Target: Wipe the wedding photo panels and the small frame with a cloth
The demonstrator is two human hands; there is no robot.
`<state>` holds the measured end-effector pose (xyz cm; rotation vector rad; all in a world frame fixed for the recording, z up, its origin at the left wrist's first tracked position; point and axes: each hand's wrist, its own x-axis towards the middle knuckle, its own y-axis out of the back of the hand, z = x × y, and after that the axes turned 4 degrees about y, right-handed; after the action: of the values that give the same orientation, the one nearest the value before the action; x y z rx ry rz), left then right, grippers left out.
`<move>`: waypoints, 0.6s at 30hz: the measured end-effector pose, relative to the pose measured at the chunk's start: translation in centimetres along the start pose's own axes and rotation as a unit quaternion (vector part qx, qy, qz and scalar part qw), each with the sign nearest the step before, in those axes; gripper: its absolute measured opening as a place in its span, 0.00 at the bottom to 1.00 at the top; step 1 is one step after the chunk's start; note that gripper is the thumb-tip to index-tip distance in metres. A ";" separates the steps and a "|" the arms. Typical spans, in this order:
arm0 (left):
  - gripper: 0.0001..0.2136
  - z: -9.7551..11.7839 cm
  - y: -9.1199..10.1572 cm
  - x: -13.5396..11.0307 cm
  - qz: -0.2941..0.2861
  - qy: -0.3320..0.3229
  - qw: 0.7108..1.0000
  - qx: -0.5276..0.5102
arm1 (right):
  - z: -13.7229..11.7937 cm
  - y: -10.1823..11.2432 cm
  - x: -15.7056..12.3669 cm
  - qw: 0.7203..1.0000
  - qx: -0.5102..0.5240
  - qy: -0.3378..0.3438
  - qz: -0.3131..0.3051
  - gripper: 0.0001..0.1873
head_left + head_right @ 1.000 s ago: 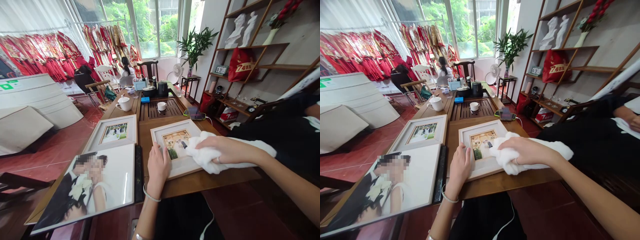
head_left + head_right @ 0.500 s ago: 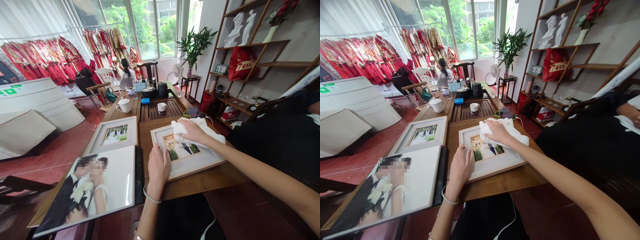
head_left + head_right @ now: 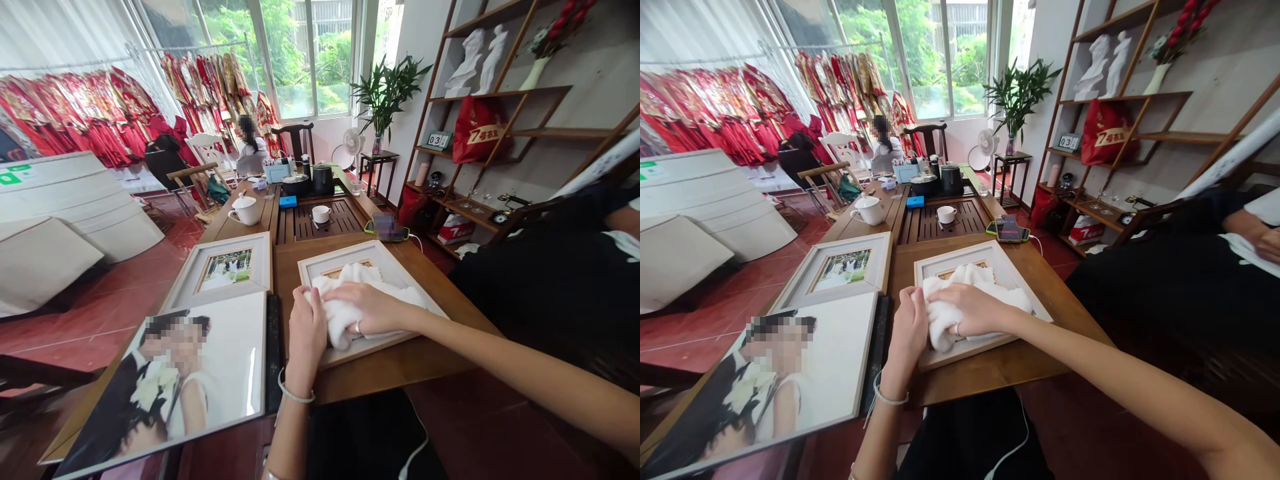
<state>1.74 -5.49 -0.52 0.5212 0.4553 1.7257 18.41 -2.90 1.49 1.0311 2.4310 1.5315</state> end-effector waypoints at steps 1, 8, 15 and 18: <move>0.18 -0.1 0.0 0.0 0.001 -0.002 1.000 0.000 | -0.5 0.6 -0.6 1.000 0.004 0.001 -0.019 0.35; 0.15 -1.8 -0.5 0.2 0.012 -0.077 0.997 0.010 | -2.9 5.1 -5.5 0.993 -0.004 -0.053 -0.101 0.31; 0.19 -2.9 -1.3 0.1 0.050 -0.106 0.993 0.028 | 0.8 6.5 -10.1 0.969 -0.165 -0.182 -0.002 0.33; 0.19 -2.5 -1.3 0.0 0.047 -0.106 0.993 0.035 | 3.1 6.0 -9.9 0.960 -0.194 -0.198 0.022 0.30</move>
<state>1.30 -5.26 -3.33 0.7788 0.3439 1.7254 30.26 -4.66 2.22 1.1748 1.7658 1.5485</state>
